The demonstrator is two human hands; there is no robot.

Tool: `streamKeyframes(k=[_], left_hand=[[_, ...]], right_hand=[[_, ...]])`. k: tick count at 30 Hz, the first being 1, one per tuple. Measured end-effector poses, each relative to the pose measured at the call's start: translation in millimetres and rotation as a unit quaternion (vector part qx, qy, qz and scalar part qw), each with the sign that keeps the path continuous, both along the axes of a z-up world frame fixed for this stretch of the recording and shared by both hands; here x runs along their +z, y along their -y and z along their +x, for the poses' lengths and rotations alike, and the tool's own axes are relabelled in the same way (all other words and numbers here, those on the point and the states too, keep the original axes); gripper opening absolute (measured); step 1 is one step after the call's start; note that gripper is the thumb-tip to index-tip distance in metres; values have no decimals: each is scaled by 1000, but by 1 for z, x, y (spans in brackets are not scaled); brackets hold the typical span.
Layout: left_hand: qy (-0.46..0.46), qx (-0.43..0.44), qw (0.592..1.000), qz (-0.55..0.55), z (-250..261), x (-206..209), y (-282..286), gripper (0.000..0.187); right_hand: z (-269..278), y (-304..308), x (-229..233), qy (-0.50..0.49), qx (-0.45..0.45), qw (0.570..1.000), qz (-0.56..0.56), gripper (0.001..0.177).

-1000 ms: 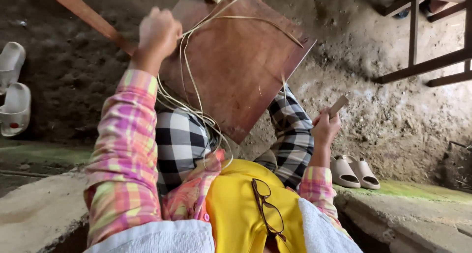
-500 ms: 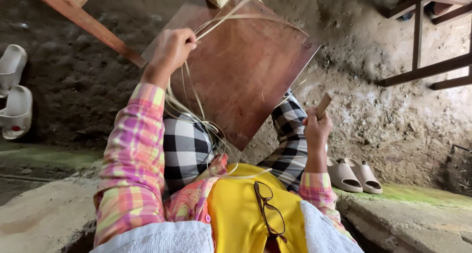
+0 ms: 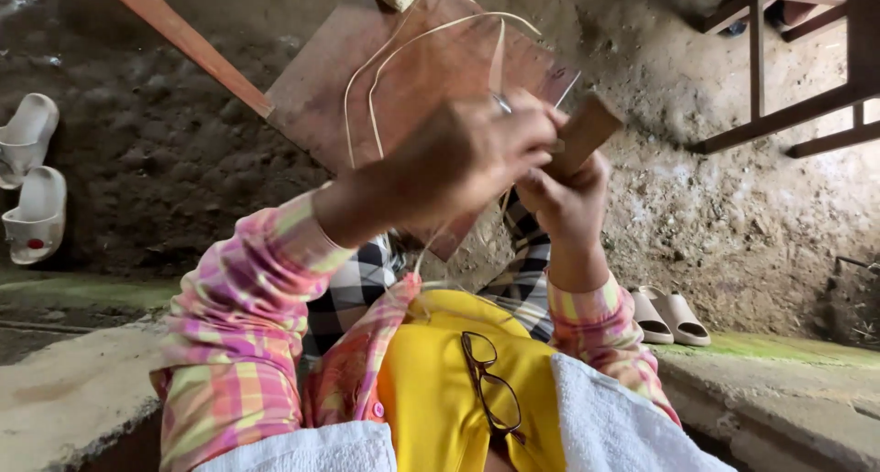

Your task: Smoothing thin bamboo strips by pulling them through a wooden scraping tool to prepare them for crafting.

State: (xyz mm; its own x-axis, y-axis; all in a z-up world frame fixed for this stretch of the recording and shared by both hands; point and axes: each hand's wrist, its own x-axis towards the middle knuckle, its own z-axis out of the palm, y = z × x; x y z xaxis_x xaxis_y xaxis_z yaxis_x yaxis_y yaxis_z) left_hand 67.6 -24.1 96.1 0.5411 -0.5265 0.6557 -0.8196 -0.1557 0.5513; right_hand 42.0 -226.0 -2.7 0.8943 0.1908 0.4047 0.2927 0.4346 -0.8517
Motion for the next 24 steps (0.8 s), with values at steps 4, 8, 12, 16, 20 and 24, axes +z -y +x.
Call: streamKeyframes(k=[4, 8, 12, 16, 20, 24], left_hand=[[-35, -16, 996, -77, -10, 11, -4, 15], [46, 177, 982, 44, -3, 6, -24, 41], [199, 284, 913, 216, -10, -59, 3, 63], [305, 306, 852, 297, -55, -42, 15, 57], [316, 301, 834, 338, -73, -43, 19, 46], [251, 244, 902, 252, -47, -78, 7, 21]], right_hand=[[-7, 17, -10, -57, 25, 997, 47, 19], [-15, 33, -11, -53, -69, 989, -123, 10], [-8, 34, -26, -53, -130, 959, -245, 9], [-3, 35, -36, -6, -183, 928, -324, 28], [-8, 44, -51, -34, -155, 935, -317, 10], [-19, 36, -21, -4, -83, 942, -326, 13]])
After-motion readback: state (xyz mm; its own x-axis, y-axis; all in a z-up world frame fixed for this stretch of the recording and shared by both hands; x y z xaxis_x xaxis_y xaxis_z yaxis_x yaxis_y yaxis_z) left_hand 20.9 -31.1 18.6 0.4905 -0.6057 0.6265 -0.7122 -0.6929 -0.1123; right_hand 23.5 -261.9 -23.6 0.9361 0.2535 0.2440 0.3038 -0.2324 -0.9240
